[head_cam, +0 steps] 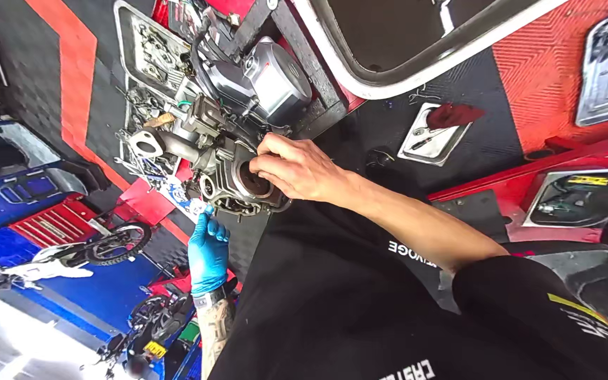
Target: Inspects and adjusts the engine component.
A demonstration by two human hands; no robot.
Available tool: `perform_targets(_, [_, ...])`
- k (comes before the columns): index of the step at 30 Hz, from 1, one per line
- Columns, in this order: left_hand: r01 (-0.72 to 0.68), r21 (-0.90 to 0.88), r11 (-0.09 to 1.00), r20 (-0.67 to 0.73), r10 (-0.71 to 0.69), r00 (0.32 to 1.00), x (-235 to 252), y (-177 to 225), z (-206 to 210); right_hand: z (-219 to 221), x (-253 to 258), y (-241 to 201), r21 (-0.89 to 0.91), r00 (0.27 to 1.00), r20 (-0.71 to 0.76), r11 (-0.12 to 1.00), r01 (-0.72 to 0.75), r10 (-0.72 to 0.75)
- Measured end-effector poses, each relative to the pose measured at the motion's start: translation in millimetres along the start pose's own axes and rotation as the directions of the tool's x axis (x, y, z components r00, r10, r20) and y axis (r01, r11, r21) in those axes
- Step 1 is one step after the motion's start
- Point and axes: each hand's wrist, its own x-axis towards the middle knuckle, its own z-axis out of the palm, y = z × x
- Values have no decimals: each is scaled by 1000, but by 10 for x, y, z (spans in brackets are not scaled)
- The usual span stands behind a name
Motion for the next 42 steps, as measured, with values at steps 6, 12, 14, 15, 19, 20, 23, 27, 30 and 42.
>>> perform_targets(6, [2,-6,1000,-12,-3,1000,-12,14,60,-119,86,51,-66,988,131,994,92,-82])
perform_targets(12, [-4,-8,1000,-9,4,1000,-15,23,101,-121,125,106,-111,974,172,979,170,-150])
perform_targets(14, [-4,-5,1000,-11,4,1000,-23,26,119,-123,137,103,-125,973,177,977,173,-150])
perform_targets(15, [-5,-3,1000,-10,5,1000,-26,24,121,-119,134,104,-115,976,161,980,164,-144])
perform_targets(19, [-3,-32,999,-1,3,1000,-22,15,107,-44,84,148,28,994,51,995,94,-95])
perform_targets(20, [1,-31,1000,2,-1,1000,-22,9,102,-21,72,155,58,996,37,995,83,-85])
perform_targets(23, [12,-43,999,-9,-12,1000,-28,-17,91,19,56,150,87,998,9,994,60,-61])
perform_targets(27, [14,-26,1000,-1,-14,1000,-42,-40,104,127,34,129,67,996,-78,997,45,-40])
perform_targets(30, [15,-39,999,2,-15,1000,-43,-48,103,184,-7,115,85,992,-128,996,8,3])
perform_targets(42, [8,-28,1000,21,-7,1000,-23,-75,114,25,-10,108,-12,990,-46,991,135,-136])
